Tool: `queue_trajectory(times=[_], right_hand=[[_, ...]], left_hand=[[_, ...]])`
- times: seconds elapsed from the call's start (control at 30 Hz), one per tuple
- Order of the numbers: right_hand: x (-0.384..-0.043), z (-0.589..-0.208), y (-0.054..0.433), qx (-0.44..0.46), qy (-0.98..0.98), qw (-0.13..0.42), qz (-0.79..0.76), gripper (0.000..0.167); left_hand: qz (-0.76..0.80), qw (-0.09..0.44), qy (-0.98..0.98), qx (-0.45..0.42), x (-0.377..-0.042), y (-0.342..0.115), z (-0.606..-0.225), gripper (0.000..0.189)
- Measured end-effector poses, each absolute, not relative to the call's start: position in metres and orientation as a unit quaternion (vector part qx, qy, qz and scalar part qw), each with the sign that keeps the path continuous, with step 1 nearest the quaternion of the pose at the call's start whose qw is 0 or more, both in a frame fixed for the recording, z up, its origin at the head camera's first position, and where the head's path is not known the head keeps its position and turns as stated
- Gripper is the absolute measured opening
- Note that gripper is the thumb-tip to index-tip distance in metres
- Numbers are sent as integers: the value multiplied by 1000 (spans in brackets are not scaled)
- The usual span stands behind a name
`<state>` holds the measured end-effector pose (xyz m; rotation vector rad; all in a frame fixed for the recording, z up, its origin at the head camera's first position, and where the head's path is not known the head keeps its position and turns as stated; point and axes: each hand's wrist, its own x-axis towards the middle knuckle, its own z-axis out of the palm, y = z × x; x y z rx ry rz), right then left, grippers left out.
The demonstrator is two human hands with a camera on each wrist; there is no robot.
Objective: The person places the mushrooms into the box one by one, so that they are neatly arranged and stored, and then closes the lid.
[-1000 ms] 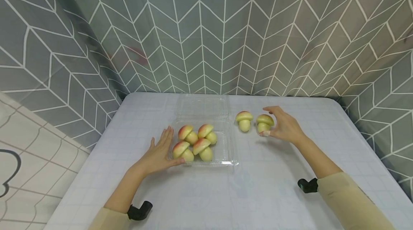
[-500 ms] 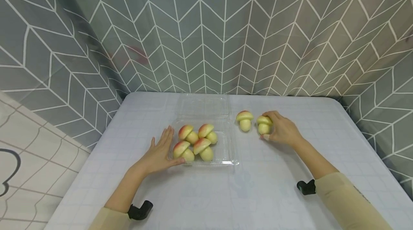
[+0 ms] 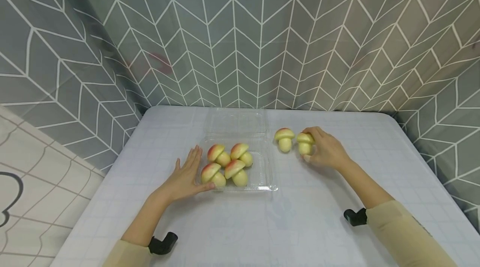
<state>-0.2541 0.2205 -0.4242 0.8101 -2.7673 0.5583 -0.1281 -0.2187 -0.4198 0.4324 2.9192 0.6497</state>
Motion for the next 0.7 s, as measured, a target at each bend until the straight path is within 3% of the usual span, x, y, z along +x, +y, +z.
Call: queue_trajectory(times=[0.7], right_hand=[[-229,-375,149,425,-860,120,258,76]], left_hand=[[216,56,964,146,-126,-219,-418,117]])
